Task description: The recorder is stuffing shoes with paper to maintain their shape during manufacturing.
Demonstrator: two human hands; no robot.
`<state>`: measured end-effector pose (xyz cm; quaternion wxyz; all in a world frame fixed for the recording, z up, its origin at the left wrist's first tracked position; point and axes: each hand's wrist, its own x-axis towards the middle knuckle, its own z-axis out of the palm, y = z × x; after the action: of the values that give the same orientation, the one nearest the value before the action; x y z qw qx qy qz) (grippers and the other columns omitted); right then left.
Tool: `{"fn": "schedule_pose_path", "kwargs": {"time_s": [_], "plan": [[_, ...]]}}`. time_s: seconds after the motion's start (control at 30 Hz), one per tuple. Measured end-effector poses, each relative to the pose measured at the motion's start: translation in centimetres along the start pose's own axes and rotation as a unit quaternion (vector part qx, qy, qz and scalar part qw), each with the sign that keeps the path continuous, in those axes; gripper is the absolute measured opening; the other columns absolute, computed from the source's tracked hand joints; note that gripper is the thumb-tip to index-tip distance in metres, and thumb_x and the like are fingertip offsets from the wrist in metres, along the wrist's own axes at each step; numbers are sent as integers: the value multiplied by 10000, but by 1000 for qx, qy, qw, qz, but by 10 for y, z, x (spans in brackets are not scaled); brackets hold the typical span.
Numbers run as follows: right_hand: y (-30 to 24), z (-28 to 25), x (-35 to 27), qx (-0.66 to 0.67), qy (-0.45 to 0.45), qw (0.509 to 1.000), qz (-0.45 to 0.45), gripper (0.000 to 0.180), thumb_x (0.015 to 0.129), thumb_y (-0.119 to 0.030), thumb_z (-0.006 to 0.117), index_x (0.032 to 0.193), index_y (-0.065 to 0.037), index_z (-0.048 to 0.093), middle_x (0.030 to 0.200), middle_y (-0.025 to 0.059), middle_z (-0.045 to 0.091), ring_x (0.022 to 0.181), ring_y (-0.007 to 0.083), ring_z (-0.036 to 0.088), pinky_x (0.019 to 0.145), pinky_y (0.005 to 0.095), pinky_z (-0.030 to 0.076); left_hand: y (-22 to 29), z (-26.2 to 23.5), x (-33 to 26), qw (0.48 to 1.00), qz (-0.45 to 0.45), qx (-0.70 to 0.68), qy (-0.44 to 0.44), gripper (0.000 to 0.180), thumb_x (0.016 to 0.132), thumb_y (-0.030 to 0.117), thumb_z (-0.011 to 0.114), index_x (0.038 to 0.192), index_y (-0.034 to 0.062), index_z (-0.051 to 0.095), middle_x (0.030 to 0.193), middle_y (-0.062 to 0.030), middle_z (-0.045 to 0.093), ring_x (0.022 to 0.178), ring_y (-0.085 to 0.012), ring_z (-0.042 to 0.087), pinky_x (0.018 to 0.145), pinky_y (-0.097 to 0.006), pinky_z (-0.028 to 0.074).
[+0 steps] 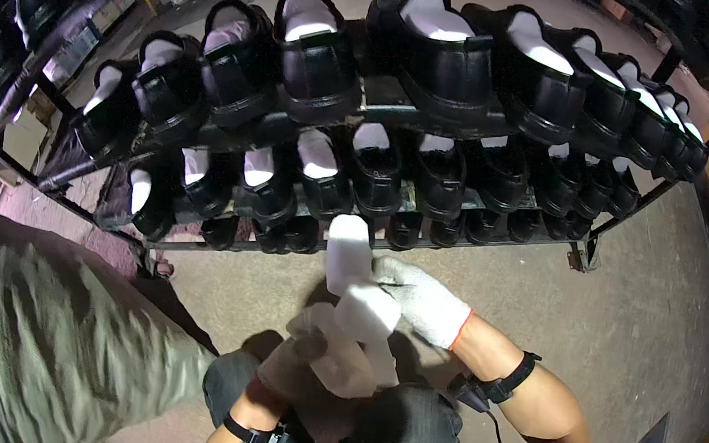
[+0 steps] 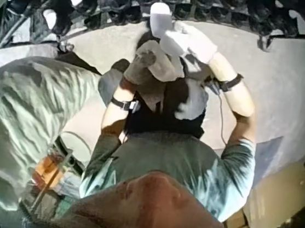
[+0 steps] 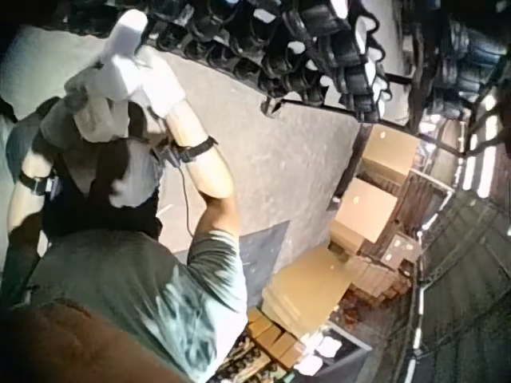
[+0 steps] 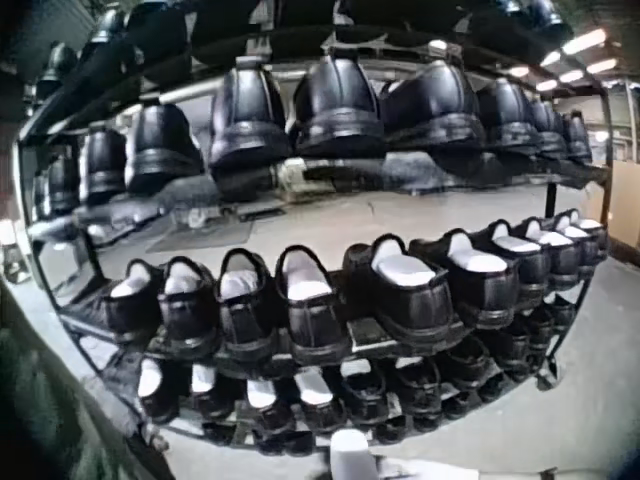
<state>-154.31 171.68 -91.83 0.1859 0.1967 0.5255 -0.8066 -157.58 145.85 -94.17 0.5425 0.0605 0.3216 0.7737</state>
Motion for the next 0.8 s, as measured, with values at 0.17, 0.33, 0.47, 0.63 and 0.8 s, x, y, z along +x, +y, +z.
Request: {"fn": "schedule_pose_path", "kwargs": {"time_s": [0.17, 0.33, 0.47, 0.63, 0.8], "plan": [[42, -69, 3, -99, 6, 992, -83, 394, 1109, -106, 667, 1499, -48, 652, 1243, 47, 750, 1123, 132, 710, 969, 295, 595, -49, -31, 26, 996, 39, 68, 37, 677, 970, 591, 855, 1354, 58, 689, 1316, -95, 734, 1247, -223, 709, 1077, -381, 577], [53, -94, -19, -208, 185, 946, -166, 235, 1100, -135, 640, 1262, 3, 739, 1134, 103, 755, 1068, 204, 728, 913, 350, 597, -48, -34, 13, 965, 144, 194, 103, 690, 1016, 528, 791, 1439, 1, 653, 1267, -115, 770, 1235, -211, 722, 1080, -405, 581], [78, -91, -21, -542, 373, 650, -380, 195, 971, -101, 669, 1149, -23, 689, 1165, 253, 656, 1136, 449, 636, 979, 511, 558, -22, 41, 45, 909, 141, 392, -8, 422, 903, 244, 930, 1233, 18, 799, 1088, -65, 802, 1231, -188, 708, 1169, -381, 525], [52, -84, -65, -460, 158, 817, -311, 346, 968, -171, 734, 1279, -21, 721, 1259, 227, 728, 1124, 428, 735, 974, 511, 601, -26, 29, 69, 902, -6, 432, 10, 963, 732, 257, 1040, 1559, 30, 604, 1452, -132, 641, 1305, -252, 636, 1138, -413, 537], [58, -127, -91, -57, 20, 987, -147, 315, 1108, -217, 682, 1356, -35, 751, 1249, 55, 774, 1085, 169, 725, 934, 335, 588, -20, 51, 79, 770, 81, 629, -69, 1016, 776, 255, 1026, 1644, 36, 546, 1450, -114, 683, 1281, -232, 682, 1108, -398, 570]]}}
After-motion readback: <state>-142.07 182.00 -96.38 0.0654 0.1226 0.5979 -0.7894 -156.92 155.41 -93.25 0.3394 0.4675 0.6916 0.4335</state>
